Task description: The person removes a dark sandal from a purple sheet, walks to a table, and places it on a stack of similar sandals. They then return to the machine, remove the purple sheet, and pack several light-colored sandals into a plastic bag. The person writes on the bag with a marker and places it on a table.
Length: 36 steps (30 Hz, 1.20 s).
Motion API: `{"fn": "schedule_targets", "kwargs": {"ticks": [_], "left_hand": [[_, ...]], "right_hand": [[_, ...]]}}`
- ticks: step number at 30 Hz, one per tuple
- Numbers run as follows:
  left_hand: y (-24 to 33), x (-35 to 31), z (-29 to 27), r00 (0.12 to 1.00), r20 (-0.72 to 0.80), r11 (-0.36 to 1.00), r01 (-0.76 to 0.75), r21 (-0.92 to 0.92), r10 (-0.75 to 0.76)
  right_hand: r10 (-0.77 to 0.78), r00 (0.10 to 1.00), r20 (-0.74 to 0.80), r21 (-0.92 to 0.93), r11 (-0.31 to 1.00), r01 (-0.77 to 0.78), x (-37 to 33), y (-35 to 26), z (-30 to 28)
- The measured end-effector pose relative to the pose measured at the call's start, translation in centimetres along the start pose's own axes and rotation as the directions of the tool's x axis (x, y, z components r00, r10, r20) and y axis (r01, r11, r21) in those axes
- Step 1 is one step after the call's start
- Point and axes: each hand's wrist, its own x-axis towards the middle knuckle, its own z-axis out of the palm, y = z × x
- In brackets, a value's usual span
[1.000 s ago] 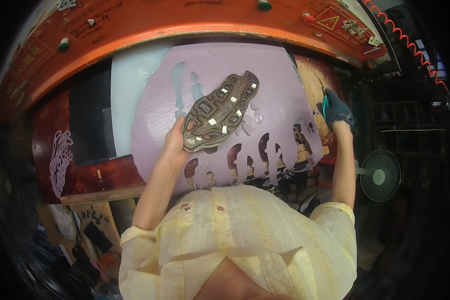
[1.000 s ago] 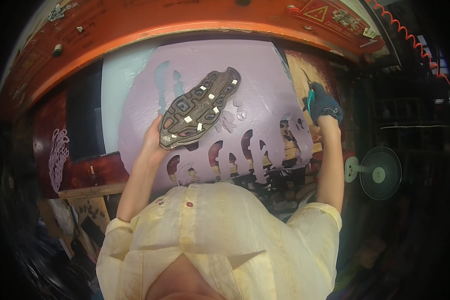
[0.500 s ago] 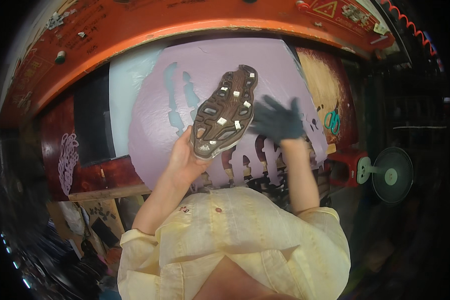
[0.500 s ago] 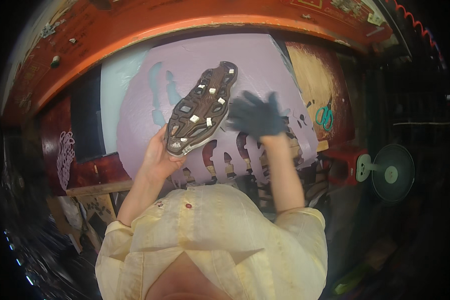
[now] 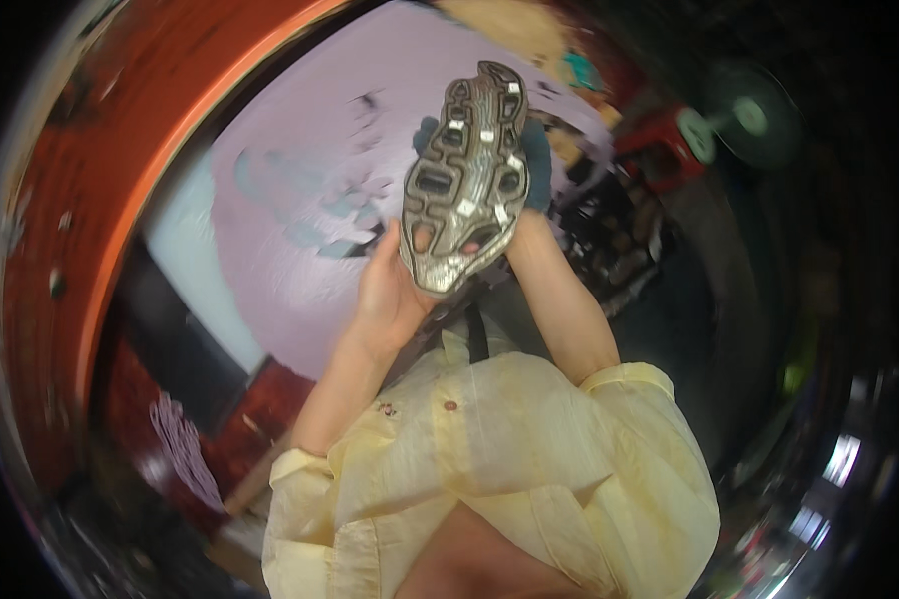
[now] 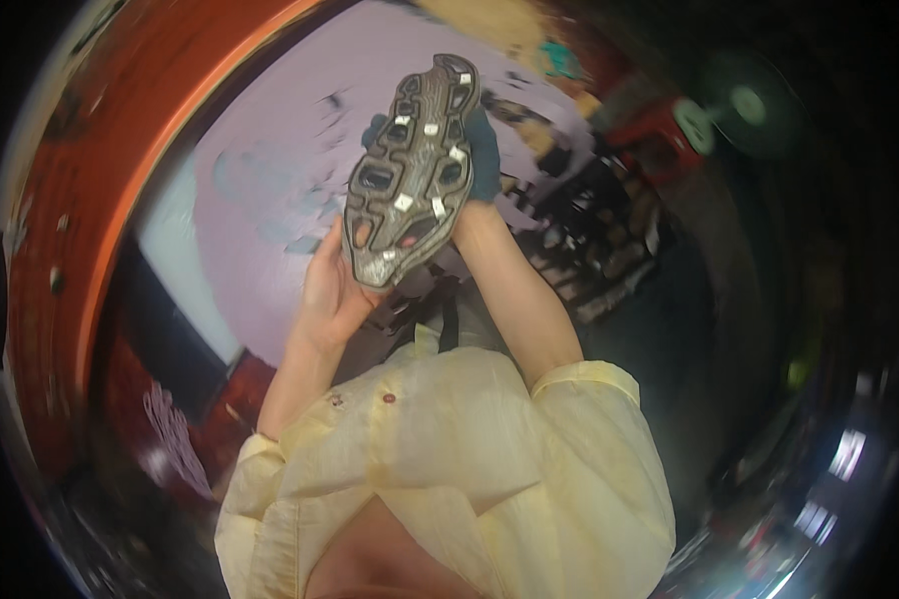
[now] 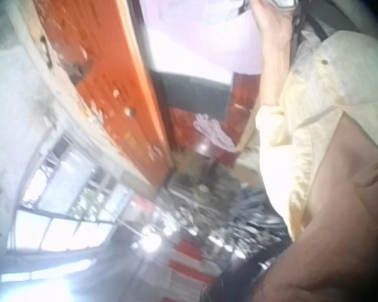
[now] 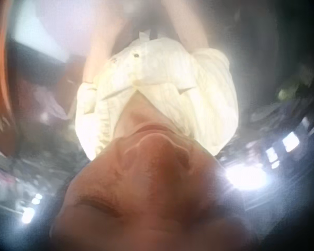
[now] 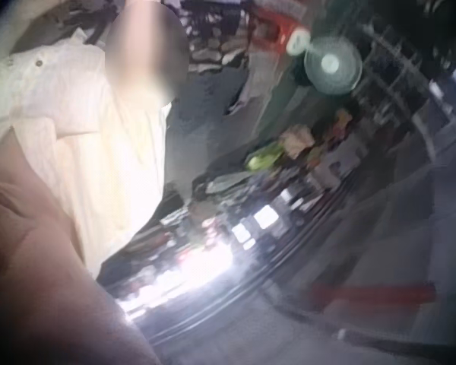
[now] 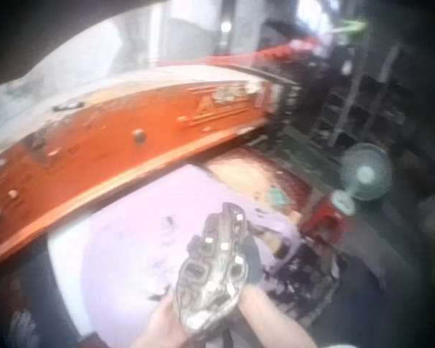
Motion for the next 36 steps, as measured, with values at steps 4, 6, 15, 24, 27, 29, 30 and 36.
{"fn": "schedule_targets", "kwargs": {"ticks": [4, 6, 15, 24, 27, 29, 30, 36], "left_hand": [[-4.9, 0.6, 0.5, 0.922, 0.162, 0.931, 0.326, 0.167, -0.352], [-8.5, 0.4, 1.3, 0.806, 0.245, 0.839, 0.487, 0.242, -0.538], [-23.0, -1.1, 4.1, 0.237, 0.005, 0.097, 0.378, 0.921, -0.972], [-43.9, -8.6, 5.0, -0.018, -0.098, -0.099, 0.236, 0.967, -0.995], [-50.7, -10.3, 4.9, -0.026, -0.102, -0.105, 0.208, 0.972, -0.994], [-54.9, -11.0, 5.0, -0.123, -0.162, -0.188, 0.243, 0.952, -0.979], [-57.2, -11.3, 5.1, -0.158, -0.177, -0.212, 0.242, 0.947, -0.971], [-67.3, -13.8, 5.2, -0.115, -0.311, -0.321, 0.086, 0.943, -0.943]], "right_hand": [[-0.285, 0.956, 0.065, -0.033, 0.957, 0.287, -11.3, -2.1, 0.4], [-0.483, 0.876, 0.010, -0.039, 0.875, 0.483, -17.5, -2.0, 0.5], [-0.939, 0.277, -0.206, -0.067, 0.296, 0.953, -41.5, 5.7, 0.0], [-0.957, -0.097, -0.274, -0.183, -0.047, 0.982, -64.5, 10.9, -1.1], [-0.949, -0.156, -0.274, -0.201, -0.103, 0.974, -71.8, 11.4, -2.0], [-0.942, -0.194, -0.275, -0.218, -0.136, 0.966, -76.4, 11.6, -2.5], [-0.938, -0.211, -0.277, -0.226, -0.150, 0.963, -78.5, 11.6, -2.7], [-0.898, -0.310, -0.313, -0.217, -0.250, 0.943, -87.2, 12.1, -4.3]]}}
